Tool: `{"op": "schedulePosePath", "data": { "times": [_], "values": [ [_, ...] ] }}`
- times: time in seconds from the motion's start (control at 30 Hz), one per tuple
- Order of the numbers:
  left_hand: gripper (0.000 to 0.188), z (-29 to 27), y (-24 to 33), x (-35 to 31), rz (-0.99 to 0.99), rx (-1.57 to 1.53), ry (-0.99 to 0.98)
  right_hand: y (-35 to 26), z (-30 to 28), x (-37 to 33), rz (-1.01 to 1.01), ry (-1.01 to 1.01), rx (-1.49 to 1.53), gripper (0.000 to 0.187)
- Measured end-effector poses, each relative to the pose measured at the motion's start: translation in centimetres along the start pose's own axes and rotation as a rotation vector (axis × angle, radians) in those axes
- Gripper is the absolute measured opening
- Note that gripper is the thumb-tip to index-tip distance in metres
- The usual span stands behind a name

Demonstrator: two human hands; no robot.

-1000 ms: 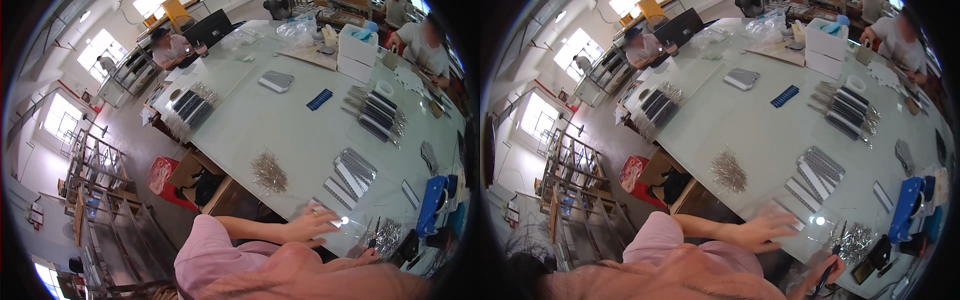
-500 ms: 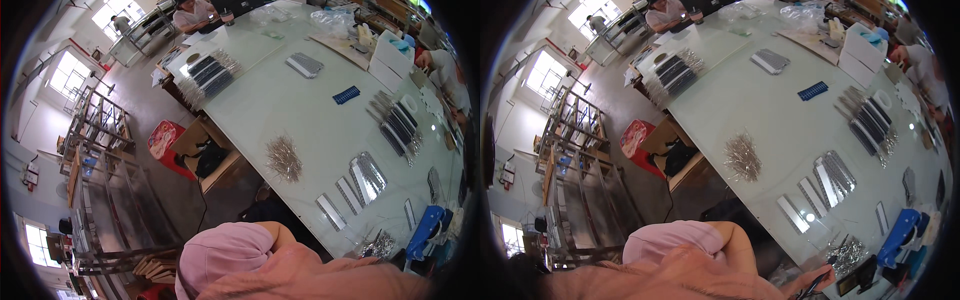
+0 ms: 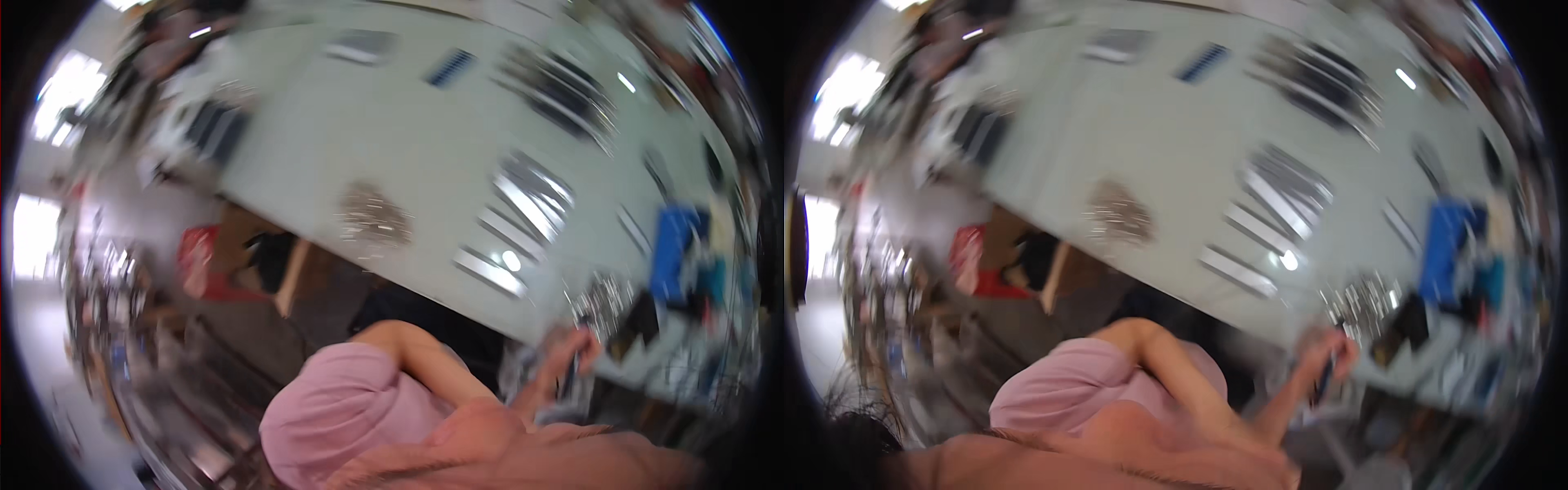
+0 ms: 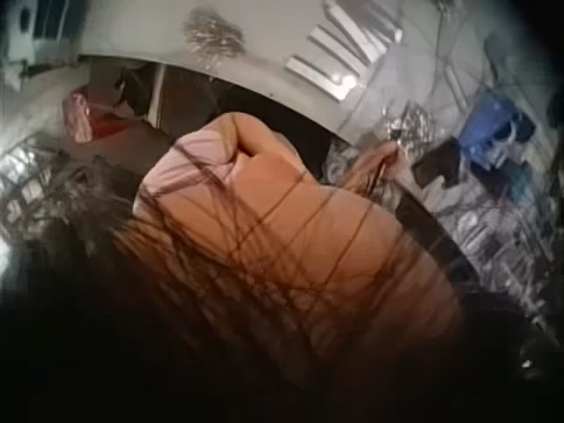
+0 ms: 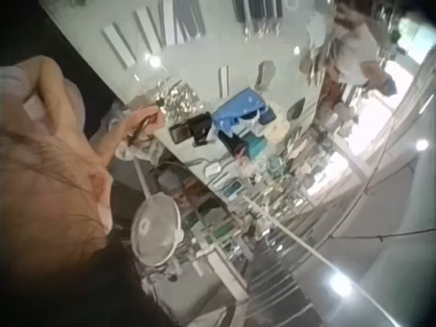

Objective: The recorder uses a soldering iron to attach small metal pins or wires to white component strips at a workbench.

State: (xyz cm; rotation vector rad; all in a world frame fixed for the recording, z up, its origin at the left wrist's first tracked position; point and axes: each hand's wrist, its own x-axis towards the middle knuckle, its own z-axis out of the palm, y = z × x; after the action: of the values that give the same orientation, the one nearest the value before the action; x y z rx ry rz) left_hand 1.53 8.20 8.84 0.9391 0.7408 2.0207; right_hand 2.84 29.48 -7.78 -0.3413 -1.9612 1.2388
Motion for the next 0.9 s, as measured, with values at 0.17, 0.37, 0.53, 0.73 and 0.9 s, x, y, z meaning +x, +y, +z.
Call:
{"op": "schedulePosePath", "data": {
  "times": [0.17, 0.37, 0.53, 0.73, 0.9],
  "values": [
    [0.04, -2.9, -2.4, -3.7, 0.072, 1.265, 0.288, -2.8, 1.0, 0.5, 0.133, -0.019, 0.132, 0.011],
    [0.053, -5.0, -4.8, -5.4, -0.236, 1.836, 0.579, -3.6, 0.3, 1.2, 0.131, -0.025, 0.142, 0.015],
    [0.057, -5.1, -7.1, -3.3, -0.262, 1.86, 0.594, -3.2, -0.4, 0.7, 0.155, -0.1, 0.092, 0.014],
    [0.057, -6.1, -7.0, -3.0, -0.35, 1.92, 0.527, -4.0, 0.4, 0.8, 0.134, -0.029, 0.157, 0.015],
    [0.059, -6.7, -6.0, -3.4, -0.353, 1.929, 0.433, -4.2, 0.3, 0.9, 0.141, -0.018, 0.156, 0.014]
  ]
}}
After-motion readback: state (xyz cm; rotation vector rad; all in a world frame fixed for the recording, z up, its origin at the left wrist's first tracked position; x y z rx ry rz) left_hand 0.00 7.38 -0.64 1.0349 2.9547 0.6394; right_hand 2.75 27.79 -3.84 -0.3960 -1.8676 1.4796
